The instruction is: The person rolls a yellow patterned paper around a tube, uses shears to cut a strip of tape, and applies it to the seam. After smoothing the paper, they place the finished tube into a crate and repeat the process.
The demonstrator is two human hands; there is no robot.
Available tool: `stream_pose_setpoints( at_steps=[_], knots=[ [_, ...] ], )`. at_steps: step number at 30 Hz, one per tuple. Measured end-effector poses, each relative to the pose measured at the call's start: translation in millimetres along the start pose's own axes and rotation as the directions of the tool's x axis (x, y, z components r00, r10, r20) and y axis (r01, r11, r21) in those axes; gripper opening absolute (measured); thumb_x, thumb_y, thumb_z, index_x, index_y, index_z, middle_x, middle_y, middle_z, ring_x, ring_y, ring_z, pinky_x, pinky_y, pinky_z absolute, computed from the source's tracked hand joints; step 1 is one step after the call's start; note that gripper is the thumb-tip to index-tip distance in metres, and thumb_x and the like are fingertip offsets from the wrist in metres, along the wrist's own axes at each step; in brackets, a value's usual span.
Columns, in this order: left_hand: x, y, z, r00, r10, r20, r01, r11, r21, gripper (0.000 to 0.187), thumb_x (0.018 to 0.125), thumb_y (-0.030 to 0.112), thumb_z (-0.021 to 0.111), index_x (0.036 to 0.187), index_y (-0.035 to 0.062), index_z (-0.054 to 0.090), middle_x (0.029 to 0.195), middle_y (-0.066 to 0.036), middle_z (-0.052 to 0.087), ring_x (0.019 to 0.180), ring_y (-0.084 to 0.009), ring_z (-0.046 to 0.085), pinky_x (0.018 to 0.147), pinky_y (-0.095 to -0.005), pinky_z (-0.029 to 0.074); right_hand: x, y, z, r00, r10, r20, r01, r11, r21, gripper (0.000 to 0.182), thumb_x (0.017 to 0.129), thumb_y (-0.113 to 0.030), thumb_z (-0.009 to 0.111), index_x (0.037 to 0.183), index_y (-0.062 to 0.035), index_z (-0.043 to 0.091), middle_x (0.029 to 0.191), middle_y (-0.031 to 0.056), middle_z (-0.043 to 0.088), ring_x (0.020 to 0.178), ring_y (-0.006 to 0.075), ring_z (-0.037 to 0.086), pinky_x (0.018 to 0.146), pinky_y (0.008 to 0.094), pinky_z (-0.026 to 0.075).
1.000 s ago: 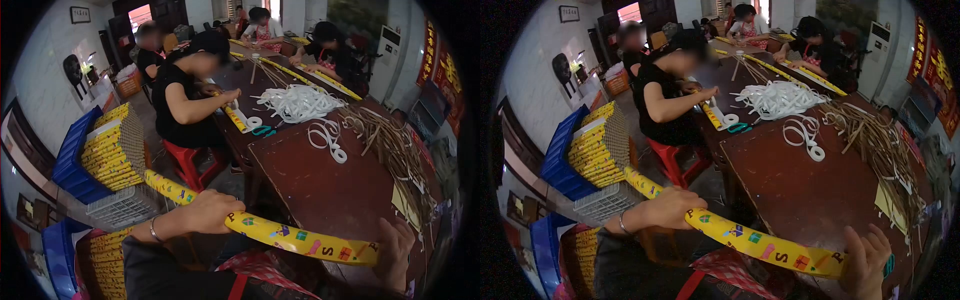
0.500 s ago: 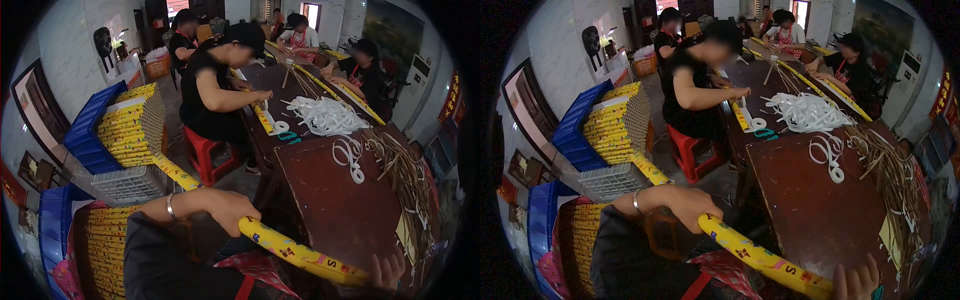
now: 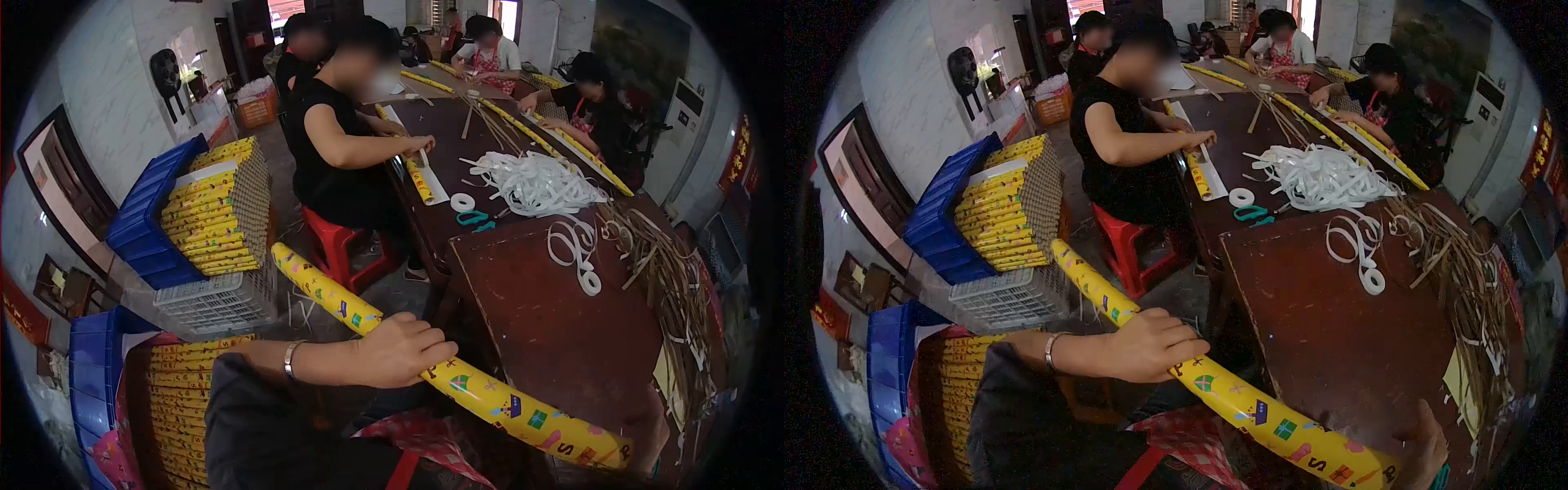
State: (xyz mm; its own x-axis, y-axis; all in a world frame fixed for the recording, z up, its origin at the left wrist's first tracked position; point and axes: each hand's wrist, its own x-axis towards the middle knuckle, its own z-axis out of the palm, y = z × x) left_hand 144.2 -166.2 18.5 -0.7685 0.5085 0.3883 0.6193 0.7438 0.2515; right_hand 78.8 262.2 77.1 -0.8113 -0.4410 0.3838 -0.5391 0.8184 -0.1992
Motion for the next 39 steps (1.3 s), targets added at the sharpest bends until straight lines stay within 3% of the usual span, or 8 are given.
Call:
stream_pose_setpoints(
  at_steps=[5,7,14,24,29,33,36,39],
  knots=[
    [1,-4,-11,0.996,-0.067,0.059,0.063,0.996,0.067,0.036,0.071,0.019,0.072,0.103,0.0092,0.058,0.084,-0.008,0.062,0.077,-0.0302,0.065,0.067,-0.0421,0.049,-4,-9,1,0.985,-0.167,-0.037,0.163,0.981,-0.108,0.038,0.096,-0.02,0.05,0.133,-0.0082,0.051,0.07,0.01,0.061,0.063,0.0235,0.06,0.069,0.0472,0.052],
    [5,-9,-17,0.882,-0.121,0.455,0.244,0.944,-0.222,0.037,0.072,0.018,0.07,0.105,0.0081,0.059,0.084,-0.009,0.064,0.078,-0.0315,0.065,0.068,-0.0419,0.049,-9,-13,-4,0.954,-0.293,-0.066,0.277,0.943,-0.185,0.038,0.097,-0.02,0.049,0.133,-0.0087,0.051,0.07,0.0099,0.061,0.063,0.0234,0.06,0.069,0.0472,0.052],
    [14,-23,7,0.575,0.261,0.775,0.455,0.685,-0.568,0.049,0.067,0.021,0.077,0.108,0.0028,0.058,0.088,-0.014,0.066,0.086,-0.0302,0.064,0.072,-0.04,0.049,-19,-6,-14,0.942,-0.319,-0.103,0.293,0.932,-0.212,0.039,0.099,-0.022,0.046,0.136,-0.0101,0.049,0.071,0.0098,0.061,0.064,0.0228,0.06,0.072,0.0473,0.053],
    [7,5,-7,0.875,0.013,0.484,0.154,0.94,-0.303,0.048,0.078,0.025,0.074,0.119,0.008,0.056,0.087,-0.006,0.062,0.078,-0.0278,0.062,0.066,-0.0397,0.047,-24,44,11,0.989,0.137,-0.058,-0.133,0.989,0.071,0.04,0.101,-0.023,0.042,0.139,-0.0122,0.047,0.073,0.0095,0.063,0.065,0.022,0.06,0.076,0.0473,0.054],
    [3,2,2,0.985,0.174,-0.019,-0.159,0.934,0.321,0.057,0.075,0.027,0.071,0.128,0.0097,0.055,0.086,0.0,0.058,0.074,-0.0169,0.06,0.065,-0.0309,0.041,-28,78,34,0.95,0.313,0.012,-0.309,0.932,0.19,0.04,0.103,-0.024,0.04,0.141,-0.0132,0.047,0.074,0.0094,0.063,0.065,0.0216,0.061,0.078,0.0474,0.055],
    [11,5,-7,0.997,0.06,0.054,-0.068,0.984,0.165,0.052,0.071,0.023,0.073,0.119,0.0119,0.056,0.081,-0.002,0.056,0.074,-0.0199,0.062,0.062,-0.0342,0.041,-27,74,32,0.863,0.479,0.161,-0.499,0.859,0.119,0.04,0.103,-0.02,0.038,0.143,-0.0151,0.044,0.074,0.0088,0.062,0.066,0.0218,0.061,0.082,0.0486,0.054],
    [21,-5,-13,0.911,-0.048,0.409,0.12,0.981,-0.153,0.048,0.072,0.019,0.072,0.117,0.0099,0.056,0.088,-0.007,0.063,0.079,-0.0284,0.064,0.064,-0.0406,0.046,-15,29,10,0.976,-0.175,-0.127,0.138,0.956,-0.261,0.043,0.101,-0.012,0.04,0.144,-0.0128,0.04,0.072,0.0086,0.06,0.067,0.0229,0.061,0.088,0.0511,0.053],
    [25,-21,-2,0.777,0.179,0.603,0.174,0.86,-0.479,0.046,0.08,0.018,0.07,0.121,0.0071,0.052,0.091,-0.013,0.065,0.082,-0.0298,0.065,0.067,-0.0424,0.049,-18,30,4,0.9,-0.406,-0.159,0.326,0.869,-0.373,0.049,0.097,-0.005,0.042,0.145,-0.01,0.036,0.072,0.0094,0.058,0.066,0.0239,0.061,0.091,0.0542,0.051]
  ],
)
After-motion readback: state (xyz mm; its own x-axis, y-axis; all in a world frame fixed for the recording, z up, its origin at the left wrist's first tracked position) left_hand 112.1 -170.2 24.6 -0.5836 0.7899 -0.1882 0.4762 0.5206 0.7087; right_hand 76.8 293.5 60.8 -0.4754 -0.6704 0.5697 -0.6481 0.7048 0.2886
